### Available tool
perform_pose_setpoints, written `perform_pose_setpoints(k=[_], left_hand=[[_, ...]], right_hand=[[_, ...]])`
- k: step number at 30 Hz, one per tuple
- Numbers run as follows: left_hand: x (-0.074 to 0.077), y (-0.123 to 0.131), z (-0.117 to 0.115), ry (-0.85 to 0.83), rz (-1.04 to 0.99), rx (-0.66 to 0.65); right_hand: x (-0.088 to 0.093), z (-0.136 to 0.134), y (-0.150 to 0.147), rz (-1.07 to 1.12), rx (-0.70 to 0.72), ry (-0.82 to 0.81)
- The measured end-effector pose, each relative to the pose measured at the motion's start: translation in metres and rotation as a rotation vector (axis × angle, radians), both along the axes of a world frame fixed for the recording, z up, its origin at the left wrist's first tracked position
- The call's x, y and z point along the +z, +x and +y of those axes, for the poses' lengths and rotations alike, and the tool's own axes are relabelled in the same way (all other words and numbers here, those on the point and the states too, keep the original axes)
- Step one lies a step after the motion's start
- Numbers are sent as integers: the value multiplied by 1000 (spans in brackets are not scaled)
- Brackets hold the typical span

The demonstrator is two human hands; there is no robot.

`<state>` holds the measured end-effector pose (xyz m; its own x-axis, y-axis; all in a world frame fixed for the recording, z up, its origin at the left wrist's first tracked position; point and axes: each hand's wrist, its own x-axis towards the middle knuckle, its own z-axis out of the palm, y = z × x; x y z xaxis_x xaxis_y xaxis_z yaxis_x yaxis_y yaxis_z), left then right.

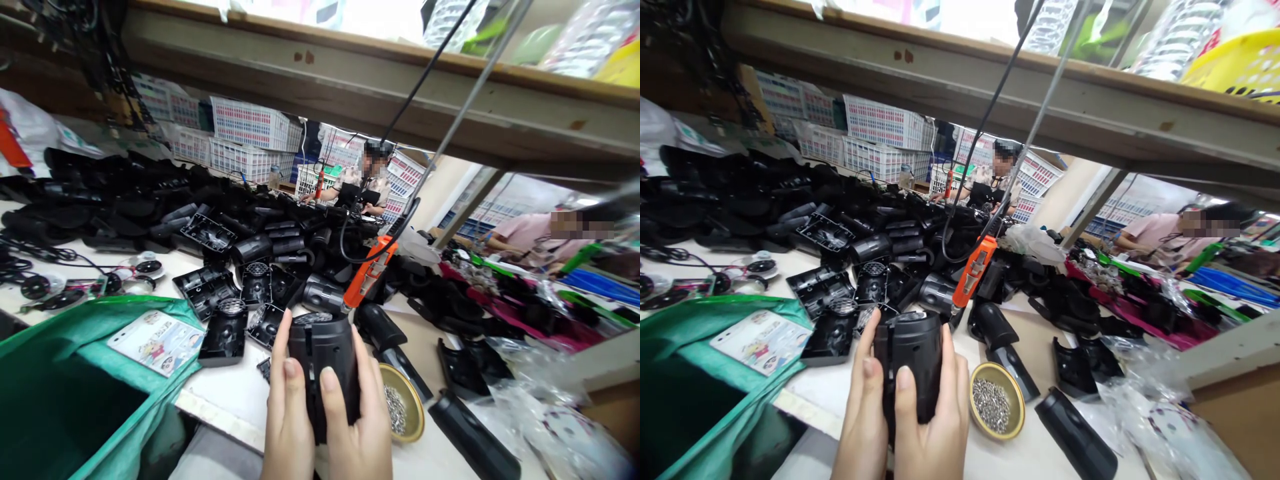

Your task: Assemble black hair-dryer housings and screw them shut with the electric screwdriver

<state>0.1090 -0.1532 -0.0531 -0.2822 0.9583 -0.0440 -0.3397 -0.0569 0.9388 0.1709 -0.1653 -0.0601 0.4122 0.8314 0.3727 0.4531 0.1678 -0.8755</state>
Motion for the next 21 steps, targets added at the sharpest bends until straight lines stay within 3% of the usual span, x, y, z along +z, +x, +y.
perform_pose_setpoints(k=[8,18,21], left_hand=[[-1,2,-6,-9,15,-37],[3,-3,-9,-50,59,22],[2,-2,-9,-29,62,24]], right_hand=[[-1,-3,7,14,41,-28],[-7,-4,4,-67,145,-61],[-6,-6,2,-90,107,-47]])
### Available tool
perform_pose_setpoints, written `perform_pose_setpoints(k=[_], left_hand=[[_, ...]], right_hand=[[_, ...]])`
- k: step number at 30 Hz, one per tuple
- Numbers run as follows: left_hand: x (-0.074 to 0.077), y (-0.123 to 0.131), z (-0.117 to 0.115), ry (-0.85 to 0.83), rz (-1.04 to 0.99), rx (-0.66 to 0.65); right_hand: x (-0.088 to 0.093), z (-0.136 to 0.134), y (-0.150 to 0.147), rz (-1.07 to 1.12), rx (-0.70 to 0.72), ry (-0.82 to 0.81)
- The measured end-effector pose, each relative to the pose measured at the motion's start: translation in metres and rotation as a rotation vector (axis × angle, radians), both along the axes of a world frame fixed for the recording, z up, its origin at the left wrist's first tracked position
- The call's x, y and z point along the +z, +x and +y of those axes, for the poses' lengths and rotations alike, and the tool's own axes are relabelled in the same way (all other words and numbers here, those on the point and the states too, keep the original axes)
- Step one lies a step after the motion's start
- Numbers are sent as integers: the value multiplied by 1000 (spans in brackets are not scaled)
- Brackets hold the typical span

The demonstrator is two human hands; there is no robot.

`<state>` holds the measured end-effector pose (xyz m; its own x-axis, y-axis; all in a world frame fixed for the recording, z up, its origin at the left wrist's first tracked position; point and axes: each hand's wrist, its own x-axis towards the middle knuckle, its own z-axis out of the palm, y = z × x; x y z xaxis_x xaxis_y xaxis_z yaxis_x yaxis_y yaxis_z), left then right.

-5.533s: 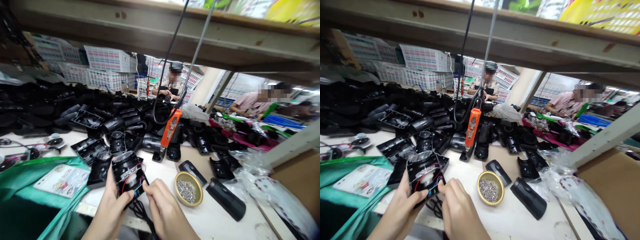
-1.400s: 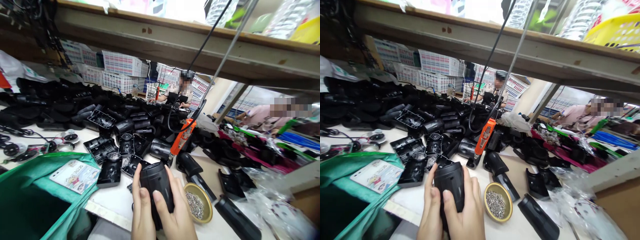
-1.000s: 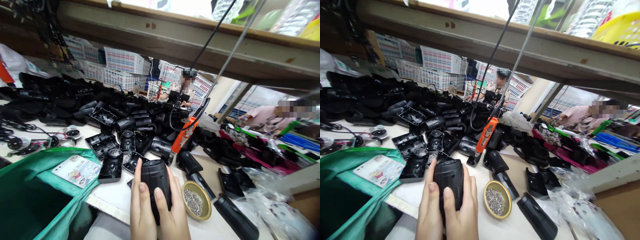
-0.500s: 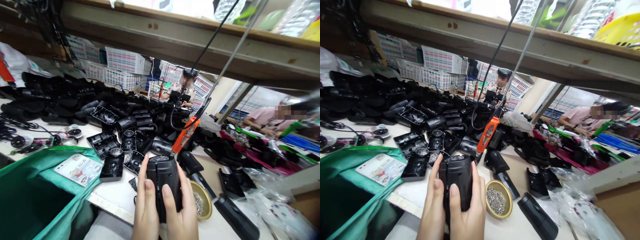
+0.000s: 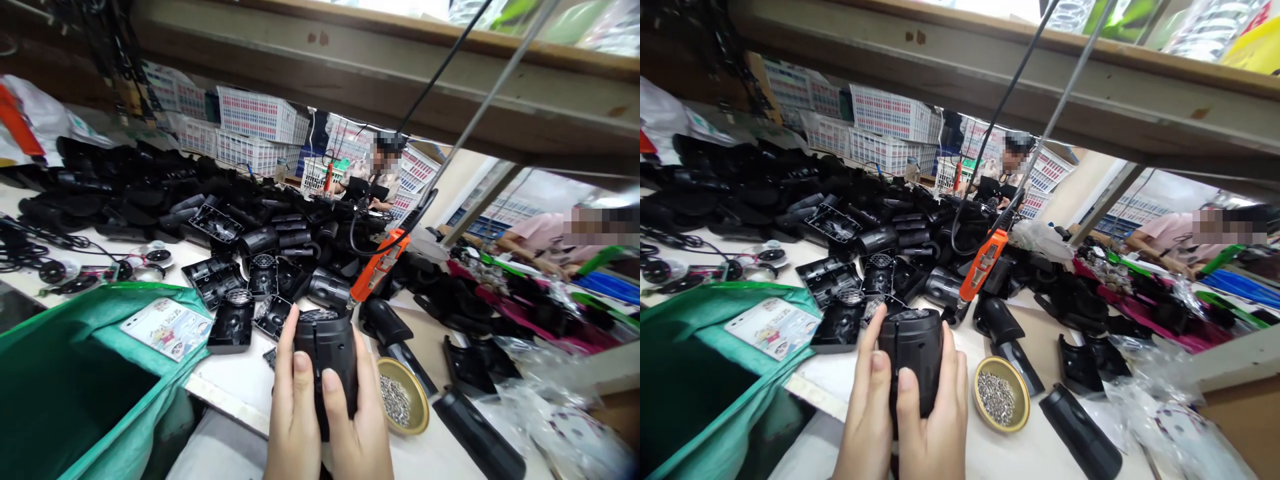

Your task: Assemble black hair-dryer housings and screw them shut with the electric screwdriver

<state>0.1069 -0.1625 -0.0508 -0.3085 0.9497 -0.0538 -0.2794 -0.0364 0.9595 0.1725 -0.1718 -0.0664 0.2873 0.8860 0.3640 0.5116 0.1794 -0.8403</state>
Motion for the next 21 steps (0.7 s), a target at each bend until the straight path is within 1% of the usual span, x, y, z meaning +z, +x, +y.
perform_pose_setpoints(k=[3,5,10,14,18,21], left_hand=[[-1,2,-2,-18,-90,-4],[-3,3,-3,-21,-140,-11],[-7,3,-3,68,-54,-4],[-8,3,-5,68,-76,-47],[-6,2,-7,59,-108,-45],[-4,1,-8,55,-97,-55]], right_hand=[[2,-2,-3,58,-90,72],[2,-3,-4,103,-103,96],[1,-6,0,184,-97,51],[-1,-8,1,169,-139,74],[-1,-9,-1,115,-186,96],[-1,-10,-2,111,-191,94]])
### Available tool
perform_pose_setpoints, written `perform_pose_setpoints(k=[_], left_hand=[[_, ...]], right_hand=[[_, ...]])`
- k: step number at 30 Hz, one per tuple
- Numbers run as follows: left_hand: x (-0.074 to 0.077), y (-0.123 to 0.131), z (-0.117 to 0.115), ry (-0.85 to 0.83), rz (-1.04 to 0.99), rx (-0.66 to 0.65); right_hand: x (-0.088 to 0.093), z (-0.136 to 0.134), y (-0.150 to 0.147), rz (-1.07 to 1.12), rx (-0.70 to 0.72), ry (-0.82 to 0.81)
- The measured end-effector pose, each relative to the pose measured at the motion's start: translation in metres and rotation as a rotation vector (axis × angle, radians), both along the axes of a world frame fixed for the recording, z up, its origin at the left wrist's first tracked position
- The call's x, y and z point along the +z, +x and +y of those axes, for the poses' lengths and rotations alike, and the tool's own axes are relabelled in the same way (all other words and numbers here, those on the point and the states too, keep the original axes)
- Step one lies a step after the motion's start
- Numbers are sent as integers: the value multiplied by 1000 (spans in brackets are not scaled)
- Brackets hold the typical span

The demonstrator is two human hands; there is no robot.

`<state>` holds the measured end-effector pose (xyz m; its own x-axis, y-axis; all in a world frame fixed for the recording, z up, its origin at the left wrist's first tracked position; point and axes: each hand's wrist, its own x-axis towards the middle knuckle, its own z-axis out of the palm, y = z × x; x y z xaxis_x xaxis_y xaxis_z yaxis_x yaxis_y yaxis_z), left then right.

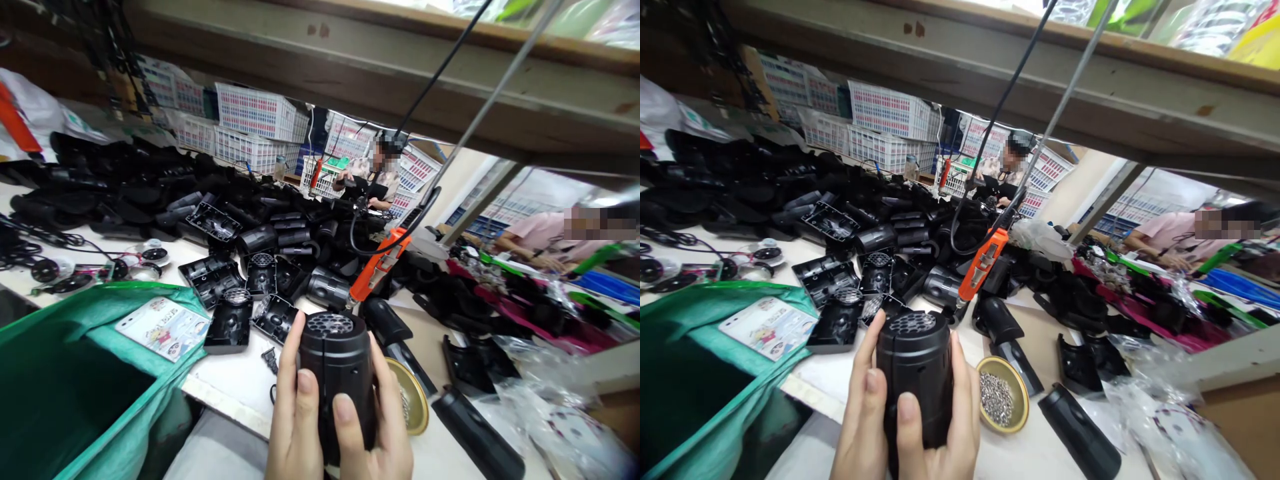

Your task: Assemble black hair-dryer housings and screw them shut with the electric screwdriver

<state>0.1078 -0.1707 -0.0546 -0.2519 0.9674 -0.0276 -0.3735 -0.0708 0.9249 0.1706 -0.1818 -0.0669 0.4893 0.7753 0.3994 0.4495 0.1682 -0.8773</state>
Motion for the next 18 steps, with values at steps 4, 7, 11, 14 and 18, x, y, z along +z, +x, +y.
perform_pose_setpoints(k=[4,7,11,14,18], left_hand=[[0,0,-2,4,7,0],[2,2,-6,3,-11,5],[9,3,-10,-11,-23,41],[17,2,-12,-48,-25,104],[16,0,-14,-4,-14,112]], right_hand=[[3,-2,0,48,42,1],[6,-3,-1,57,67,-17],[8,-5,-3,79,148,-45],[9,-7,-3,16,195,-74],[11,-11,-5,-143,185,-64]])
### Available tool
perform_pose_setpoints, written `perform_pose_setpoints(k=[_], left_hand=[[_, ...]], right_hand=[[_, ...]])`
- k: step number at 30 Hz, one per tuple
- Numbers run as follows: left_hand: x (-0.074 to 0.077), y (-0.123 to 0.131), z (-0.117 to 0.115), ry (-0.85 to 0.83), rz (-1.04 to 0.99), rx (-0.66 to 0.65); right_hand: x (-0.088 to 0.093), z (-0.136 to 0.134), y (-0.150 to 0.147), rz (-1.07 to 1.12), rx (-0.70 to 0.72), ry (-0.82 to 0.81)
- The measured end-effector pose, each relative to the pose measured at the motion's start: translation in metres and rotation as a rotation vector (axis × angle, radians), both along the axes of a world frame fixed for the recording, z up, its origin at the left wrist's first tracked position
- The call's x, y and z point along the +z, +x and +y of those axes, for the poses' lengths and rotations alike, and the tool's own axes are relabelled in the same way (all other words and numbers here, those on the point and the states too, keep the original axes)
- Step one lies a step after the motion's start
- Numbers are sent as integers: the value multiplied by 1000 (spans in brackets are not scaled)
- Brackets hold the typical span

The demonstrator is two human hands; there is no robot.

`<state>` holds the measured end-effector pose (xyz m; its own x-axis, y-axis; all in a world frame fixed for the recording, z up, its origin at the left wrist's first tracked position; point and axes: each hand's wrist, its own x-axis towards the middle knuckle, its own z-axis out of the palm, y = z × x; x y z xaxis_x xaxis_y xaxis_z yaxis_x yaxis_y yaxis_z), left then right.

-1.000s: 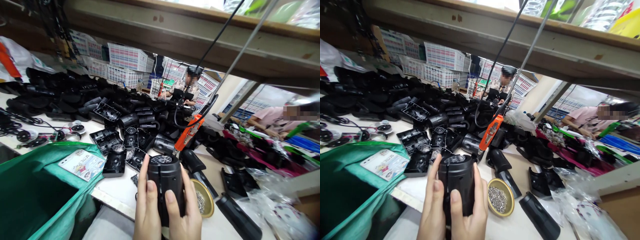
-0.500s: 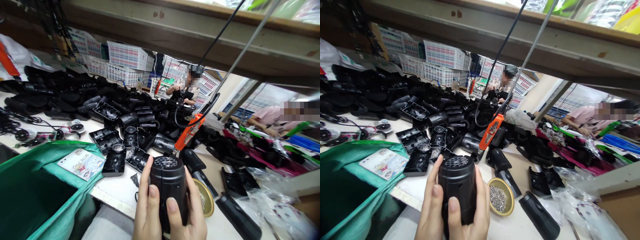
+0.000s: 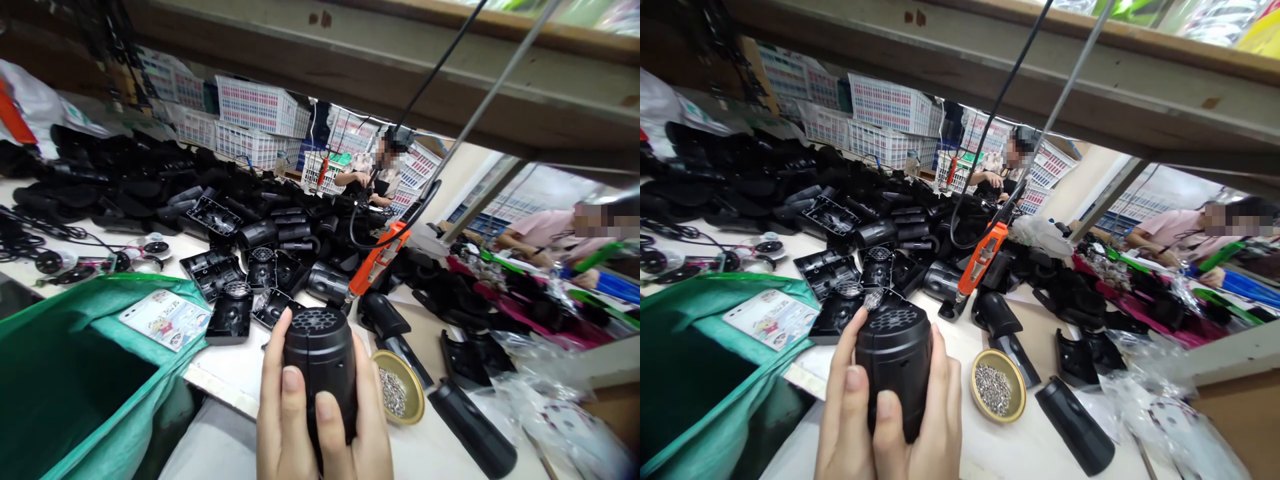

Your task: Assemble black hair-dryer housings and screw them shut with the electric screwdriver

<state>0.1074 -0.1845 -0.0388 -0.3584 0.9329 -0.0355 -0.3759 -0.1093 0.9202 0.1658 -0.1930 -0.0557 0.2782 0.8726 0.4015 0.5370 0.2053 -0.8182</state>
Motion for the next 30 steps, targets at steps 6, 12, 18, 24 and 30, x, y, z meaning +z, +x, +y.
perform_pose_setpoints(k=[6,12,18,24,30], left_hand=[[-21,-7,-5,77,28,-3],[-8,-9,9,146,-70,-243],[-3,-21,33,-83,-230,-386],[-6,-29,49,-463,-556,-346],[-1,-32,57,-535,-656,-359]], right_hand=[[8,-6,-3,-59,-7,72],[13,-6,-2,-27,-58,42],[2,1,16,255,270,-23],[-28,3,39,198,148,45],[-32,6,27,62,-40,193]])
